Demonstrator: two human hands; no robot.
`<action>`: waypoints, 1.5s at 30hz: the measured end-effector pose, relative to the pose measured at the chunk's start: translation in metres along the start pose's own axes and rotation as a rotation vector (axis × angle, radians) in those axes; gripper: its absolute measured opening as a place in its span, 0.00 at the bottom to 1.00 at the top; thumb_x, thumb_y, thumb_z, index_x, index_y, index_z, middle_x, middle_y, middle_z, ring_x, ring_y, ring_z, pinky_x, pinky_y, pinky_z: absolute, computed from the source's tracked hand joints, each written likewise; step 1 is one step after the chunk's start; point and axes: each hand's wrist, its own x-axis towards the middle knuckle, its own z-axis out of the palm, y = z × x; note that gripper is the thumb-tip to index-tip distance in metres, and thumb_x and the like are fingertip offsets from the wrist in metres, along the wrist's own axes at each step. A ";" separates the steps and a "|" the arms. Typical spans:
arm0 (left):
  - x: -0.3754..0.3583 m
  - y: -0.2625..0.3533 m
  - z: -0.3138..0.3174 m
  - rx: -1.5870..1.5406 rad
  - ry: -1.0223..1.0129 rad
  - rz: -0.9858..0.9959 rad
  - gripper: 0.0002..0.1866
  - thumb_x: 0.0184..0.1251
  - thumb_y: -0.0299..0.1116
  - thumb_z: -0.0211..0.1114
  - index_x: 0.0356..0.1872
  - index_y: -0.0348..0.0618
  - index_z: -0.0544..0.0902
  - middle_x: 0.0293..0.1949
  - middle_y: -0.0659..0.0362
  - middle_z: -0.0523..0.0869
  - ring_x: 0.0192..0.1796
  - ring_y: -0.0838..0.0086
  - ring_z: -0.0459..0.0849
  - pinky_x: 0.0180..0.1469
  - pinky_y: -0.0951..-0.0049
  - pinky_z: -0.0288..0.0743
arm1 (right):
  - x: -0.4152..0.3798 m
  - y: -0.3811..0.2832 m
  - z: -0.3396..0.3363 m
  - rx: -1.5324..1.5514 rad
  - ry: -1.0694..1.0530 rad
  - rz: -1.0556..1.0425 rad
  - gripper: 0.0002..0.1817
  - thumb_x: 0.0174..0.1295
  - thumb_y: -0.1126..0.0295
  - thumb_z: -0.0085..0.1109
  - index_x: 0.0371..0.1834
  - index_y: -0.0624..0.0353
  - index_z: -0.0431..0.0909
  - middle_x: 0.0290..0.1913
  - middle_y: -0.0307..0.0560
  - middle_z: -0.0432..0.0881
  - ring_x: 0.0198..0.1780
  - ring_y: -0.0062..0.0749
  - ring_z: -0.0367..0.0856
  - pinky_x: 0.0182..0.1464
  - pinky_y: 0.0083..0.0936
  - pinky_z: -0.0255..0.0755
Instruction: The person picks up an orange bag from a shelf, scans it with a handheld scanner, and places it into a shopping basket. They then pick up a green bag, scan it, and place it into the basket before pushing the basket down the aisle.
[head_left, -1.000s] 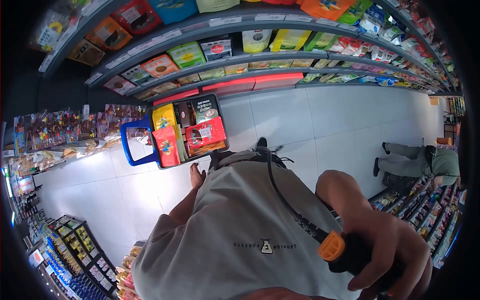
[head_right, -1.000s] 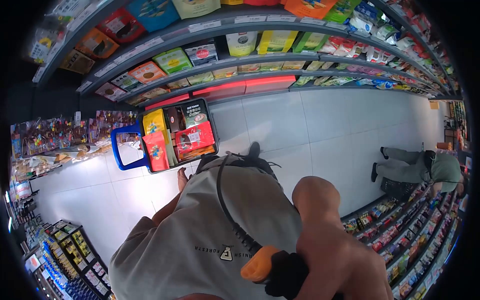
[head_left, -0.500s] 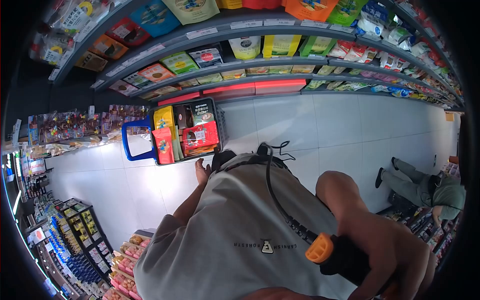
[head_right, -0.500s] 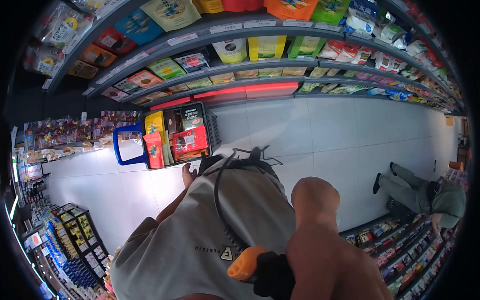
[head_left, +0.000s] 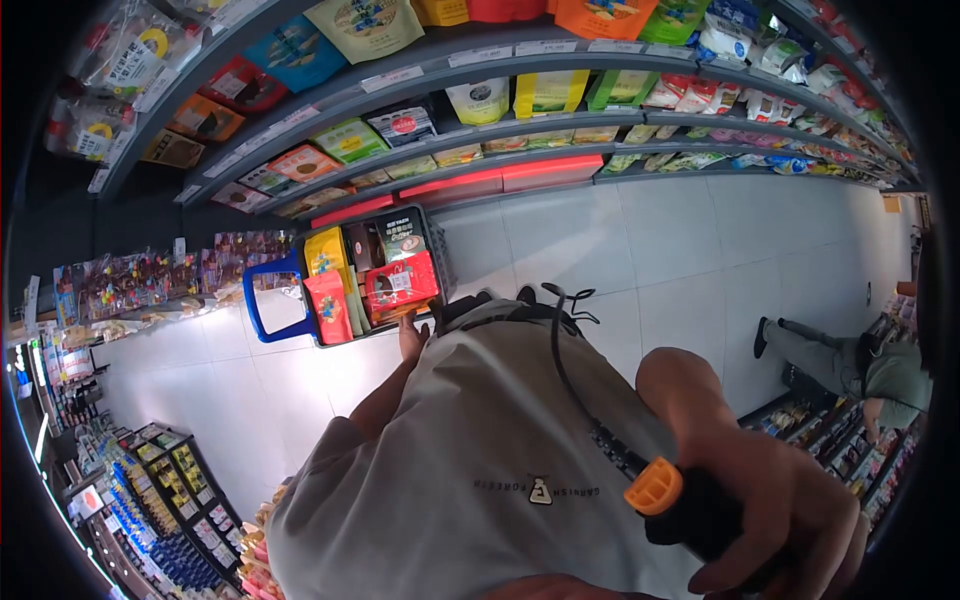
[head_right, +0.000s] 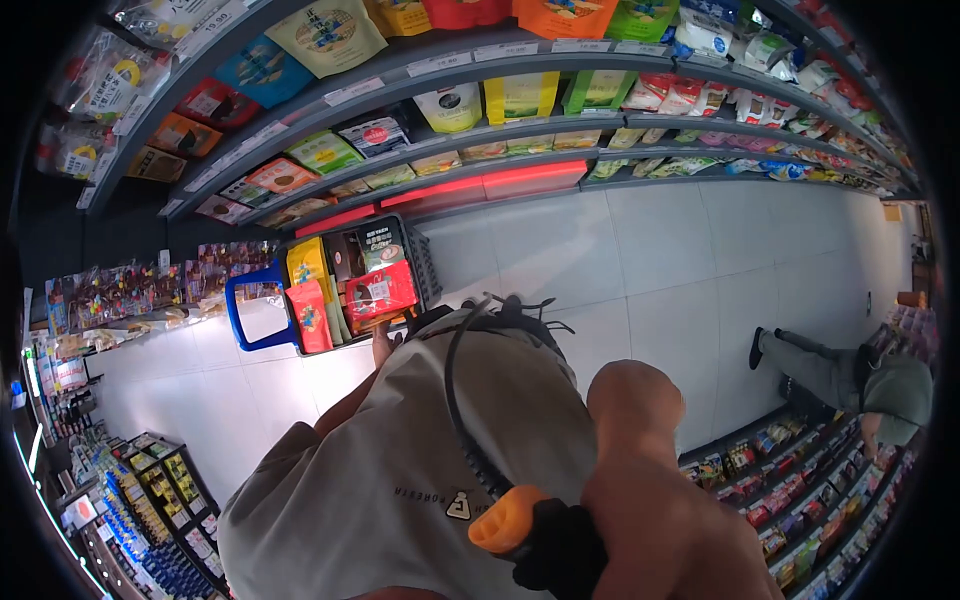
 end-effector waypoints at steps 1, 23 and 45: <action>0.007 0.000 0.002 -0.045 0.000 -0.004 0.23 0.51 0.26 0.63 0.50 0.36 0.70 0.46 0.45 0.75 0.52 0.51 0.73 0.53 0.59 0.68 | -0.002 -0.004 0.004 -0.004 0.018 0.099 0.16 0.55 0.82 0.54 0.45 0.53 0.76 0.51 0.33 0.76 0.50 0.20 0.74 0.26 0.16 0.70; 0.028 0.023 0.029 -0.129 0.139 -0.134 0.18 0.52 0.22 0.59 0.47 0.37 0.71 0.42 0.44 0.79 0.44 0.54 0.79 0.45 0.59 0.73 | -0.023 -0.011 -0.021 -0.034 0.360 0.700 0.07 0.57 0.74 0.61 0.24 0.54 0.74 0.41 0.38 0.83 0.42 0.27 0.75 0.31 0.13 0.71; 0.279 0.548 -0.071 -0.987 0.221 0.476 0.27 0.56 0.26 0.67 0.57 0.36 0.68 0.57 0.54 0.73 0.58 0.70 0.73 0.51 0.74 0.71 | -0.037 -0.078 -0.242 0.090 0.322 1.097 0.20 0.45 0.72 0.62 0.43 0.53 0.69 0.45 0.51 0.70 0.40 0.35 0.67 0.38 0.29 0.65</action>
